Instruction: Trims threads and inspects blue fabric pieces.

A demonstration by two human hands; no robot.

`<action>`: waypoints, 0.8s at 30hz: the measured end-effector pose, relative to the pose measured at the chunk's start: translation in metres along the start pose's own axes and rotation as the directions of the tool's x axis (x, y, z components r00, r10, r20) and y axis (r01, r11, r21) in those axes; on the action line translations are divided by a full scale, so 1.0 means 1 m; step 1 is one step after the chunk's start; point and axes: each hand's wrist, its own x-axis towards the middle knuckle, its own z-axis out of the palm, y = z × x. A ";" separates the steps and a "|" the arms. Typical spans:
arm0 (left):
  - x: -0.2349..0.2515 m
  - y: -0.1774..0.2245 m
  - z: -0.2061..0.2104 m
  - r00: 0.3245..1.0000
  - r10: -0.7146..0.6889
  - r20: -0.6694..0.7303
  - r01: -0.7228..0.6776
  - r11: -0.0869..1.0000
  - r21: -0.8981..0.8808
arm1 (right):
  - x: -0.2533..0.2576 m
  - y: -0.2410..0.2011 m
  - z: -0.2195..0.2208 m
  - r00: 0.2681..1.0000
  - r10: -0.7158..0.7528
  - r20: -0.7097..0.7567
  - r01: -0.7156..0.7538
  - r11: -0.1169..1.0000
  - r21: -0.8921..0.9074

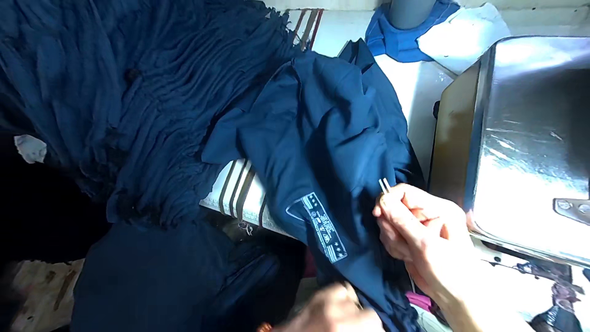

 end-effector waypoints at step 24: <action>0.013 -0.054 -0.086 0.885 -0.088 -0.458 0.186 0.967 0.173 | -0.090 -0.040 -0.080 0.940 -0.157 0.304 0.335 0.607 -0.721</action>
